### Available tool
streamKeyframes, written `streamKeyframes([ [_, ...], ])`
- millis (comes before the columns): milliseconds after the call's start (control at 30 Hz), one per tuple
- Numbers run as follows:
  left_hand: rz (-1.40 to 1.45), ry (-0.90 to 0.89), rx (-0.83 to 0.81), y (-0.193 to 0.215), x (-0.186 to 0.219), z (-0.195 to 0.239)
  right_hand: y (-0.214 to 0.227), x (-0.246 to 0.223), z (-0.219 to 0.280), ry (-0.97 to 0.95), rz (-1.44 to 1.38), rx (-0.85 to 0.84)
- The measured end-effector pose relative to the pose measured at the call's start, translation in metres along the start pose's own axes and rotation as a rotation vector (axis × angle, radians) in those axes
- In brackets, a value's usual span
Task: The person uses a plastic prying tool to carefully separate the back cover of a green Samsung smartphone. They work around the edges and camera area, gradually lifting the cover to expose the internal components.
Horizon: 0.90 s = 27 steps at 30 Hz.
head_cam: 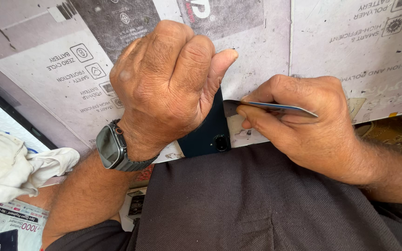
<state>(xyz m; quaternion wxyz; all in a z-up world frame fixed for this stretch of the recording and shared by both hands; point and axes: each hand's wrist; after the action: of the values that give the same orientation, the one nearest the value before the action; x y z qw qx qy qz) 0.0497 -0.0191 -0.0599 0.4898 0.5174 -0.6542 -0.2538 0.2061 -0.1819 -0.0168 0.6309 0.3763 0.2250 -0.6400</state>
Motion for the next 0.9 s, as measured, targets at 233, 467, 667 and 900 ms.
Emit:
streamKeyframes([
  [233, 0.004, -0.003, -0.009, 0.0017, 0.0009, 0.0004, 0.0005, -0.0002, -0.0022, -0.017, 0.068, -0.007],
  [467, 0.001, -0.007, 0.003, -0.0004, 0.0006, 0.0022, 0.0020, 0.0031, -0.0005, -0.036, 0.025, -0.040],
  [667, -0.001, -0.001, 0.001, -0.0008, 0.0007, 0.0008, 0.0052, 0.0052, -0.0001, -0.060, 0.002, -0.076],
  [900, 0.007, -0.003, -0.002, 0.0016, 0.0003, 0.0008, 0.0015, -0.0047, 0.0012, 0.111, 0.191, 0.054],
])
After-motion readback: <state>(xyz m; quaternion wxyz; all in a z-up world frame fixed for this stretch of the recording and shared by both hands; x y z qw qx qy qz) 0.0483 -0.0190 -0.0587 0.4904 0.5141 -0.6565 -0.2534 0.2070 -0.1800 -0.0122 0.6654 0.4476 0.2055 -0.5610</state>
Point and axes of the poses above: each hand's wrist, its own z-axis away from the middle knuckle, its own y-axis out of the back of the hand, x = y × z, and after that the axes turned 11 degrees about -y, right-handed
